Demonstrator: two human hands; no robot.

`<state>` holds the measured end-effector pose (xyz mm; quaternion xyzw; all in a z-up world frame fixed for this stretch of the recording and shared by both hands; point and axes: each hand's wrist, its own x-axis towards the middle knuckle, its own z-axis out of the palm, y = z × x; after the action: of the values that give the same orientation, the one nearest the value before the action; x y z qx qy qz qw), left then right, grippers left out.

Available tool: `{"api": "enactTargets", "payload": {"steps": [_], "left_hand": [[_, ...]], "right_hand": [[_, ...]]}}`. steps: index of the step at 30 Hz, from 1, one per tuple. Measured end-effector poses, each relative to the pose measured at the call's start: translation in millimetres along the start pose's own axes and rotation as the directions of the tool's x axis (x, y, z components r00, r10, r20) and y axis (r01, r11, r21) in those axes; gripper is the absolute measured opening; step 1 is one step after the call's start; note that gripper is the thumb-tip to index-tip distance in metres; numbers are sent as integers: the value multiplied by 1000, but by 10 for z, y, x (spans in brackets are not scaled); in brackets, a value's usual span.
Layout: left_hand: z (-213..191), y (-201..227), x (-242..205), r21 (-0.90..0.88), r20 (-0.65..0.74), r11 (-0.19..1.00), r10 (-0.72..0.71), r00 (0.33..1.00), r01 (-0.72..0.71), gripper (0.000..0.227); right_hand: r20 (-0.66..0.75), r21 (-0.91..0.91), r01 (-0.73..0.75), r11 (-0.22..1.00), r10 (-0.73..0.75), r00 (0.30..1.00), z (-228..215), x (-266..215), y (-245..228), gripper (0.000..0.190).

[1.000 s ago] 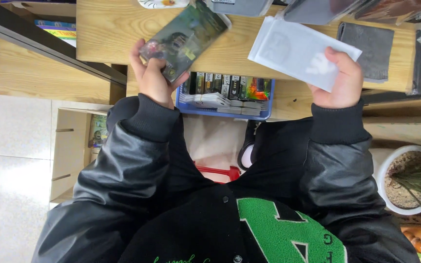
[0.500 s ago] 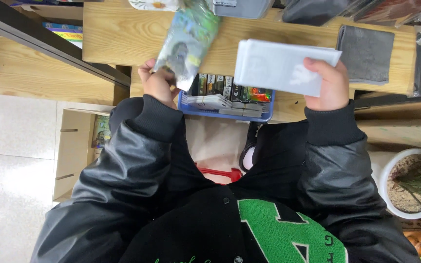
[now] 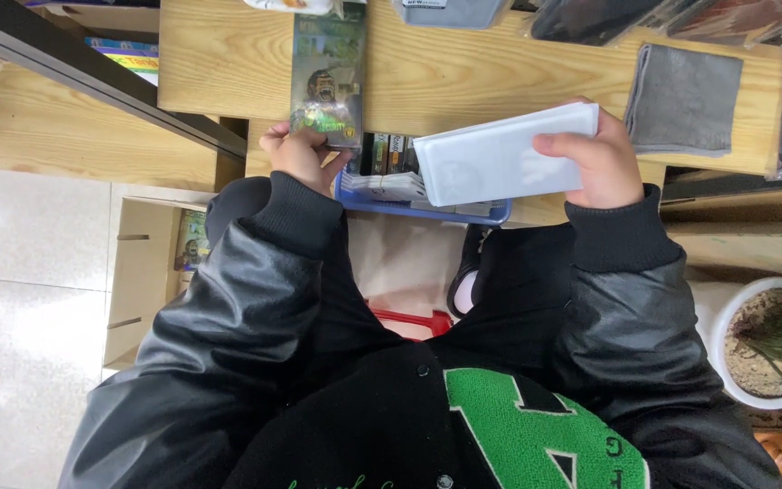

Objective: The person is removing a screen protector from its retail packaging and placing it into a protective white sleeve, repeatedly inspecting and re-inserting it.

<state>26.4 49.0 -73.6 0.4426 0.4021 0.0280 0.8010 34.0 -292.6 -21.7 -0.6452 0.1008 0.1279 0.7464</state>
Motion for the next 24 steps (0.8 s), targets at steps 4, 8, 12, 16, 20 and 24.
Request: {"api": "enactTargets", "payload": {"steps": [4, 8, 12, 16, 20, 24], "left_hand": [[93, 17, -98, -82, 23, 997, 11, 1000, -9, 41], [102, -8, -48, -55, -13, 997, 52, 999, -52, 49], [134, 39, -63, 19, -41, 997, 73, 997, -72, 50], [63, -42, 103, 87, -46, 993, 83, 996, -78, 39], [43, -81, 238, 178, -83, 980, 104, 991, -88, 39], [32, -84, 240, 264, -103, 960, 121, 987, -90, 37]], "right_hand": [[6, -1, 0, 1000, 0, 1000, 50, -33, -61, 37], [13, -80, -2, 997, 3, 1000, 74, -53, -72, 33], [0, -88, 3, 996, -3, 1000, 68, -30, -36, 32], [-9, -78, -5, 997, 4, 1000, 150, -107, -111, 31], [-10, -70, 0, 998, -1, 1000, 171, -124, -142, 30], [-7, -75, -1, 997, 0, 1000, 139, -78, -78, 28]]}}
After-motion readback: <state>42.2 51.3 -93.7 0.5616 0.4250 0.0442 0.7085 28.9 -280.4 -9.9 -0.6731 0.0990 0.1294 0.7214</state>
